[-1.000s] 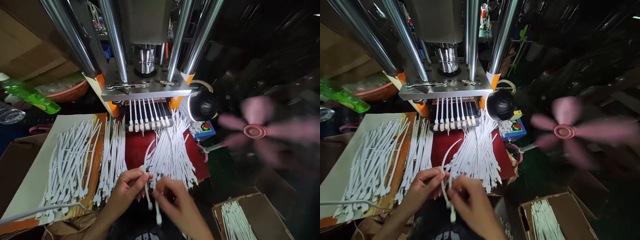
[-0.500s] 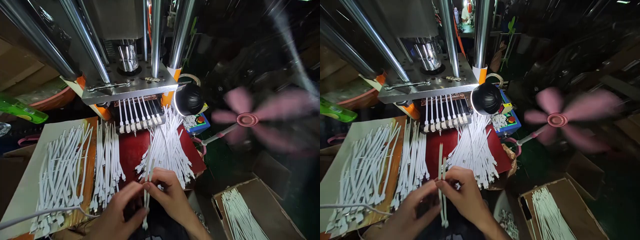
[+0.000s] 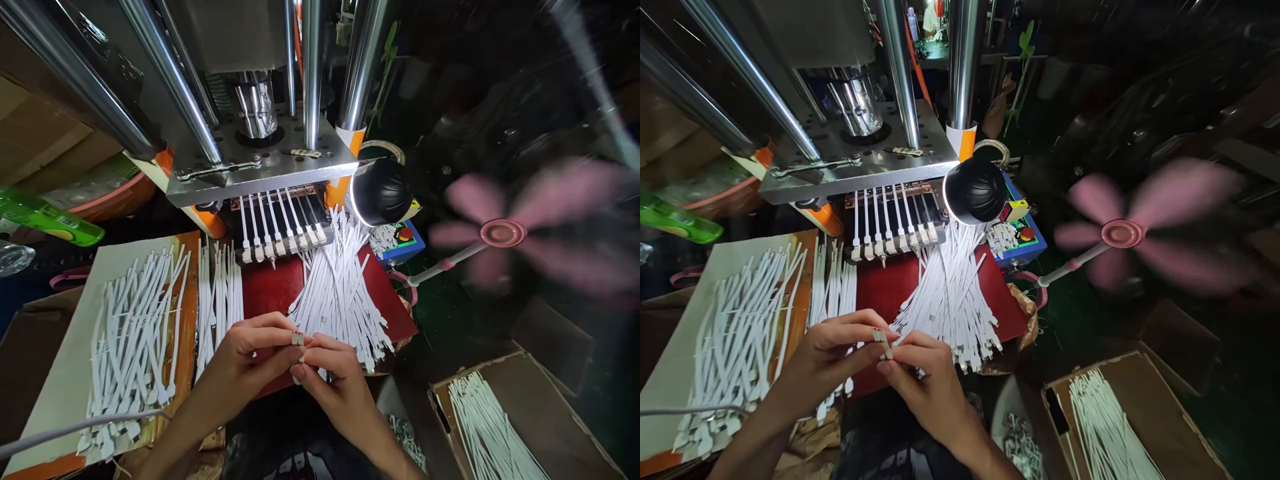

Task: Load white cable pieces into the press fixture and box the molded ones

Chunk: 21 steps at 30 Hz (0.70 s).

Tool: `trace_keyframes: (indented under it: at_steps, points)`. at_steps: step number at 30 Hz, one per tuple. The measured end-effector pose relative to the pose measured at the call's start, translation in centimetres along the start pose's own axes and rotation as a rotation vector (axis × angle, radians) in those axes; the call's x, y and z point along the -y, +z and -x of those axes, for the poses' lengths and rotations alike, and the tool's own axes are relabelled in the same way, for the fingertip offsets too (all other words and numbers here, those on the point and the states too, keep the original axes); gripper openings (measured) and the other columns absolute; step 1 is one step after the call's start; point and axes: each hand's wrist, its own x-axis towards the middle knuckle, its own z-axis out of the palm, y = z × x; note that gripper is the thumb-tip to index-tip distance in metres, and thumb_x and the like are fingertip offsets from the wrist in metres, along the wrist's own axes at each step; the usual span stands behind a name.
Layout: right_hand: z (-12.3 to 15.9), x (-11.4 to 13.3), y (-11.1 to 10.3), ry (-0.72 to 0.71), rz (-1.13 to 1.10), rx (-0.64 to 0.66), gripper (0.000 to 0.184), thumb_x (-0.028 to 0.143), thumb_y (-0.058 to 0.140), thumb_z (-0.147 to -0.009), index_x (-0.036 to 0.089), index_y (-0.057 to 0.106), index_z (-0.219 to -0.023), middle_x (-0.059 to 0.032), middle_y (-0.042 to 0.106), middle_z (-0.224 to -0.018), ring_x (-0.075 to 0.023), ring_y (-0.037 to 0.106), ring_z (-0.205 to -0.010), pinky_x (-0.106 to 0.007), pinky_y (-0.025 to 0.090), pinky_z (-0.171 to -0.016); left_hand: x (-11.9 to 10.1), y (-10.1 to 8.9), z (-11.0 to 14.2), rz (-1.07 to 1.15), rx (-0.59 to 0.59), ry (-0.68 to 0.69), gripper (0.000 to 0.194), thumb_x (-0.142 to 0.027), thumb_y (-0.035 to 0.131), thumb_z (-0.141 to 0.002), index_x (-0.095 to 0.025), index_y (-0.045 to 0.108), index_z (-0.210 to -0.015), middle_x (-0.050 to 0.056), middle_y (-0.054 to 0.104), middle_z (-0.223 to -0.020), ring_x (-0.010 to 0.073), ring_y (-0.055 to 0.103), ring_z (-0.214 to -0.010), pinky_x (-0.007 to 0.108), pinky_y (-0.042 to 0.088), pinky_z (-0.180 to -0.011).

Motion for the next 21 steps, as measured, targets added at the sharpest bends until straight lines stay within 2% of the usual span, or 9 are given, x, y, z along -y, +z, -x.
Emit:
trace_keyframes:
  at_steps: [4, 7, 9, 11, 13, 17, 19, 21]
  points:
    - [-0.2, -0.6, 0.9, 0.018, 0.017, 0.0, 0.023, 0.028, 0.063, -0.096, 0.02, 0.067, -0.075, 0.0021, 0.055, -0.07, -0.0136, 0.052, -0.066, -0.025, 0.039, -0.063, -0.1, 0.1, -0.1, -0.102, -0.056, 0.022, 0.026, -0.03, 0.066, -0.096, -0.019, 0.075, -0.074, 0.004, 0.069, -0.079, 0.0155, 0.066, -0.073, 0.025, 0.051, -0.066]
    - [-0.1, -0.7, 1.3, 0.101, 0.054, 0.042, 0.02, 0.027, 0.061, -0.095, 0.019, 0.061, -0.076, 0.004, 0.049, -0.068, -0.0121, 0.046, -0.063, -0.024, 0.034, -0.06, 0.0, -0.9, -1.7, -0.195, -0.198, 0.014, 0.026, -0.035, 0.065, -0.096, -0.019, 0.074, -0.077, 0.001, 0.066, -0.074, 0.0146, 0.062, -0.068, 0.024, 0.047, -0.063]
    - [-0.3, -0.1, 0.5, 0.16, 0.06, 0.225, 0.021, 0.027, 0.063, -0.095, 0.019, 0.06, -0.076, 0.004, 0.052, -0.069, -0.0115, 0.046, -0.063, -0.023, 0.034, -0.058, 0.3, -2.1, -3.9, -0.271, -0.346, 0.016, 0.026, -0.041, 0.066, -0.095, -0.019, 0.074, -0.082, -0.001, 0.064, -0.069, 0.0138, 0.057, -0.064, 0.024, 0.043, -0.058]
    - [-1.4, 1.1, -1.6, 0.151, 0.072, 0.431, 0.025, 0.03, 0.063, -0.096, 0.019, 0.061, -0.074, 0.0027, 0.058, -0.071, -0.0122, 0.052, -0.066, -0.022, 0.038, -0.061, 1.1, -3.4, -7.0, -0.38, -0.468, 0.072, 0.028, -0.04, 0.063, -0.096, -0.018, 0.072, -0.081, -0.002, 0.061, -0.066, 0.0134, 0.054, -0.06, 0.025, 0.04, -0.057]
    - [-3.8, 2.4, -4.5, 0.088, 0.129, 0.5, 0.03, 0.035, 0.062, -0.099, 0.018, 0.063, -0.073, 0.0014, 0.061, -0.072, -0.0133, 0.054, -0.069, -0.023, 0.041, -0.064, 2.0, -4.2, -10.5, -0.529, -0.473, 0.17, 0.029, -0.034, 0.059, -0.096, -0.018, 0.07, -0.075, -0.001, 0.063, -0.067, 0.0137, 0.055, -0.061, 0.026, 0.04, -0.06]
    - [-11.7, 3.0, -9.7, -0.008, 0.307, 0.345, 0.038, 0.046, 0.067, -0.095, 0.017, 0.062, -0.071, 0.0023, 0.058, -0.065, -0.0118, 0.05, -0.062, -0.023, 0.038, -0.059, 4.0, -4.7, -16.7, -0.695, -0.446, 0.236, 0.031, -0.026, 0.059, -0.094, -0.018, 0.065, -0.064, 0.001, 0.064, -0.066, 0.0159, 0.057, -0.065, 0.028, 0.043, -0.068]
    - [-16.1, 2.0, -10.8, -0.046, 0.335, 0.285, 0.041, 0.051, 0.069, -0.092, 0.018, 0.059, -0.069, 0.0032, 0.055, -0.063, -0.0111, 0.048, -0.06, -0.023, 0.036, -0.057, 4.7, -4.8, -18.6, -0.703, -0.502, 0.206, 0.027, -0.024, 0.058, -0.093, -0.018, 0.067, -0.069, 0.003, 0.066, -0.068, 0.0177, 0.06, -0.068, 0.03, 0.046, -0.072]
    - [-19.9, 0.5, -11.1, -0.083, 0.336, 0.264, 0.044, 0.054, 0.069, -0.089, 0.018, 0.057, -0.068, 0.0038, 0.053, -0.06, -0.0108, 0.046, -0.057, -0.024, 0.035, -0.055, 5.1, -5.0, -19.2, -0.706, -0.586, 0.155, 0.019, -0.025, 0.058, -0.094, -0.013, 0.072, -0.087, 0.005, 0.068, -0.072, 0.0197, 0.063, -0.069, 0.033, 0.051, -0.075]
